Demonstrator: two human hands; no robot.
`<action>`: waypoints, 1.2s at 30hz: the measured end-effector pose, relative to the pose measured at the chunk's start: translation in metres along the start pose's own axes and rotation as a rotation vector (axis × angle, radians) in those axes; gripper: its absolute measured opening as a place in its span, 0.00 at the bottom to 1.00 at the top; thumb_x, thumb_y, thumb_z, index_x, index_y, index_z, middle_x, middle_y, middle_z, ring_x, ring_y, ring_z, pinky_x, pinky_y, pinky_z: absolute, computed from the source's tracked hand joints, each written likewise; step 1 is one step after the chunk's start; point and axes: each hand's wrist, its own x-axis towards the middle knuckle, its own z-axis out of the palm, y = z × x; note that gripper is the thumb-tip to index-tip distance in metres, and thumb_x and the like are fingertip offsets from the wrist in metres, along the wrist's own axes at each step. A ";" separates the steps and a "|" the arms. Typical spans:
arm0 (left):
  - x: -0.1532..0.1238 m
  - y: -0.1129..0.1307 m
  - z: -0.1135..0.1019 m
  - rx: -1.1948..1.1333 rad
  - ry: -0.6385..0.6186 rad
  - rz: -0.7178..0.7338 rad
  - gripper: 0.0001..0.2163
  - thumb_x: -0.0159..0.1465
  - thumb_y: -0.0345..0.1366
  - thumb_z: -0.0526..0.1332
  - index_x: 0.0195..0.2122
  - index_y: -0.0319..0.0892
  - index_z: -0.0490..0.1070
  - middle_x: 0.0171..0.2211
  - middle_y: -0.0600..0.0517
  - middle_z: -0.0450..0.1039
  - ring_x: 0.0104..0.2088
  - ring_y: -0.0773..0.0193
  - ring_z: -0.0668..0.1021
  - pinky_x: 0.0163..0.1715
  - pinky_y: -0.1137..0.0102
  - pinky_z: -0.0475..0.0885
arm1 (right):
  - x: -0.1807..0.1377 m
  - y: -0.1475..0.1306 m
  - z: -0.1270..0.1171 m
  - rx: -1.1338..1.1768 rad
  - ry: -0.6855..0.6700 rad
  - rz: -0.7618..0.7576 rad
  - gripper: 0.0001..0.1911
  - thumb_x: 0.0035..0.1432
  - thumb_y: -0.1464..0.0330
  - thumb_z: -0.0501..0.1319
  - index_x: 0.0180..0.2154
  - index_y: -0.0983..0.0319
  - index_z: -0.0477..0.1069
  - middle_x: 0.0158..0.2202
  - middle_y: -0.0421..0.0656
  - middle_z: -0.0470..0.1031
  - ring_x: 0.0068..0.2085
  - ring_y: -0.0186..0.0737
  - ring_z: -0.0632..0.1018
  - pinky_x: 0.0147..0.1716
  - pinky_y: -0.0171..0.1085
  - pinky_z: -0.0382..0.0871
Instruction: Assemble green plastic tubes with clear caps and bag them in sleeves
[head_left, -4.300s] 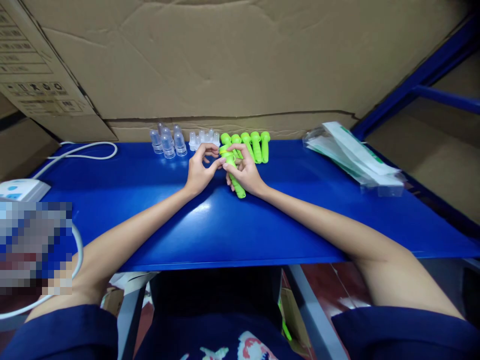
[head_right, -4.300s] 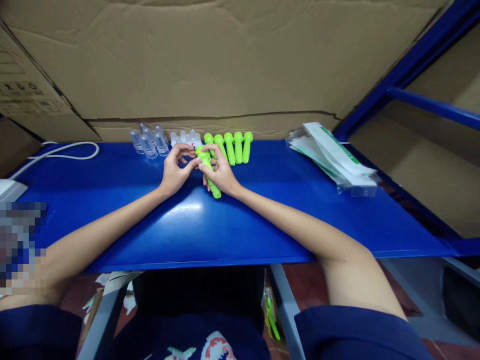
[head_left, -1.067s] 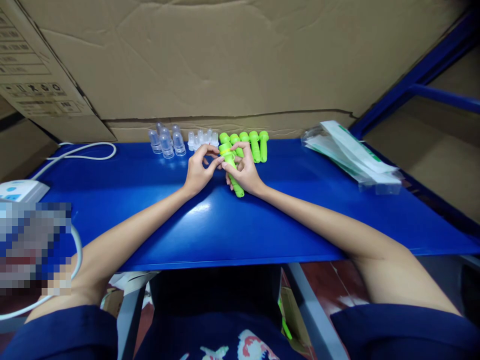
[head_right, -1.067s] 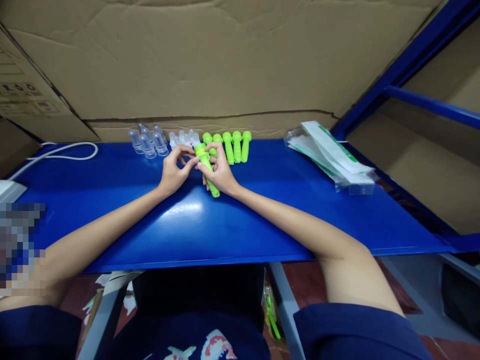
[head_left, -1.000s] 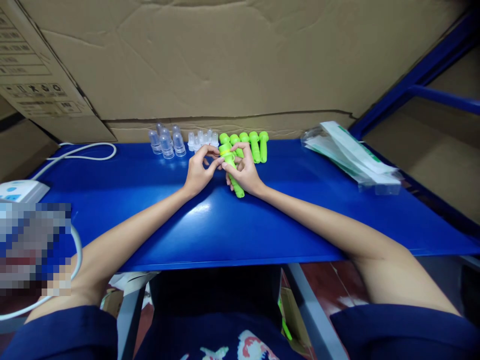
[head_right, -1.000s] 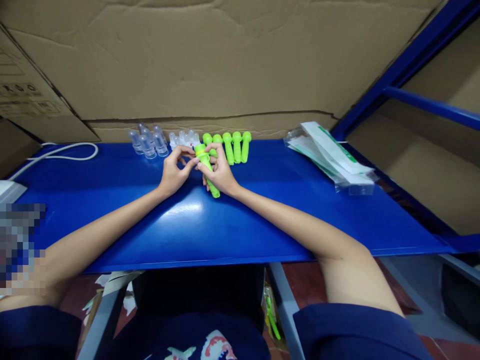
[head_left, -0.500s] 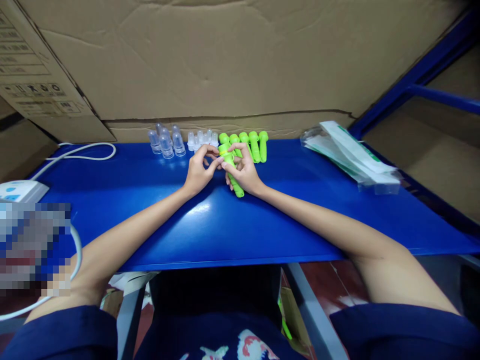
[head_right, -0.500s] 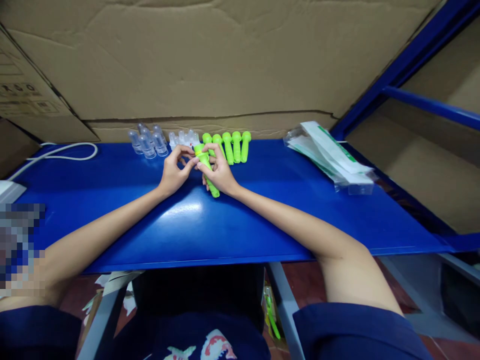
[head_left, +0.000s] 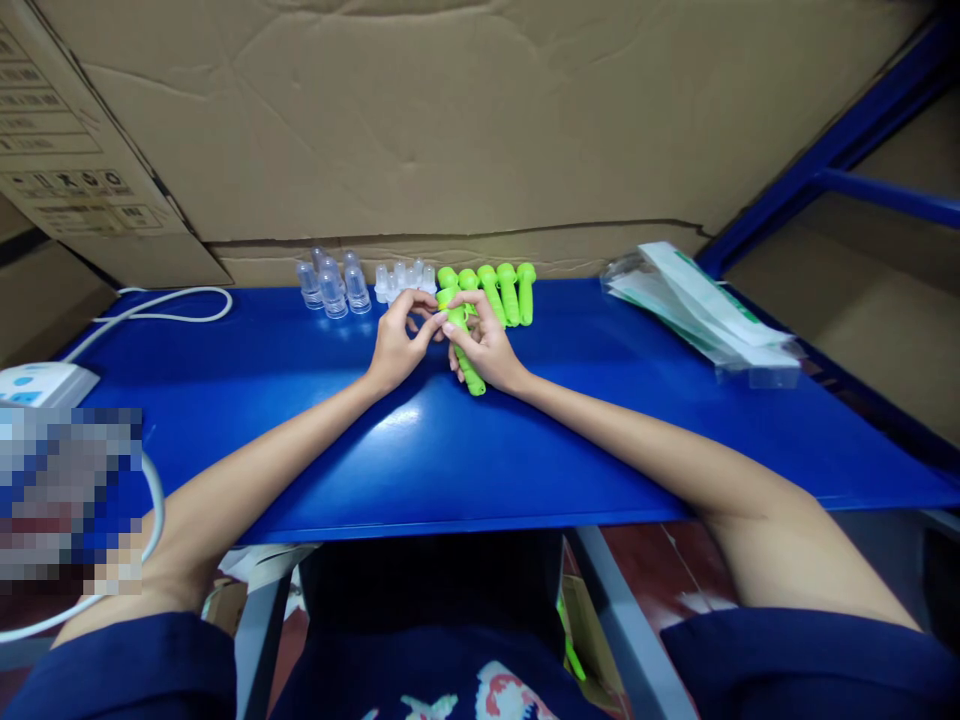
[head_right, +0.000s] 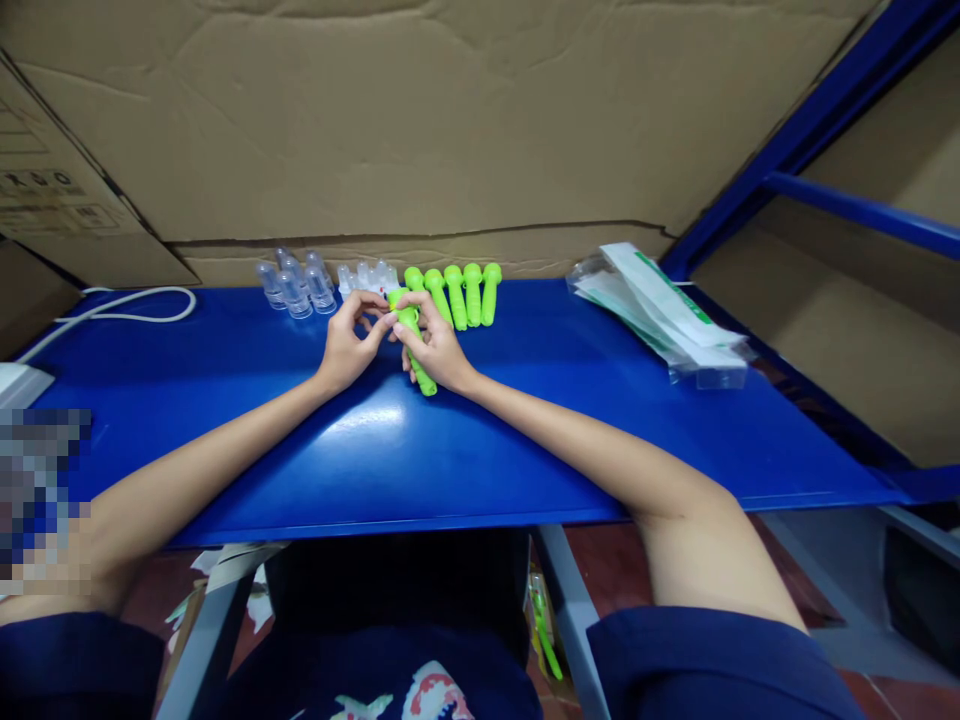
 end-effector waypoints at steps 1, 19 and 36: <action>0.000 0.000 0.000 0.000 0.003 -0.005 0.11 0.70 0.44 0.66 0.45 0.44 0.69 0.40 0.50 0.79 0.36 0.66 0.82 0.31 0.73 0.71 | 0.000 -0.001 0.000 -0.003 0.007 0.004 0.25 0.69 0.49 0.63 0.54 0.52 0.52 0.39 0.35 0.73 0.20 0.27 0.74 0.13 0.28 0.70; -0.001 0.001 -0.002 0.047 0.021 0.024 0.09 0.69 0.37 0.65 0.49 0.43 0.72 0.47 0.46 0.81 0.41 0.63 0.83 0.35 0.71 0.74 | 0.000 -0.003 0.001 0.000 0.041 0.090 0.34 0.70 0.45 0.60 0.64 0.52 0.46 0.36 0.38 0.76 0.19 0.32 0.75 0.13 0.32 0.71; 0.000 -0.002 -0.004 0.046 0.016 -0.030 0.07 0.68 0.37 0.66 0.45 0.43 0.74 0.44 0.48 0.82 0.41 0.64 0.83 0.36 0.71 0.74 | 0.000 -0.006 0.000 0.021 -0.005 0.070 0.24 0.72 0.47 0.57 0.57 0.52 0.53 0.37 0.37 0.76 0.18 0.29 0.74 0.10 0.29 0.67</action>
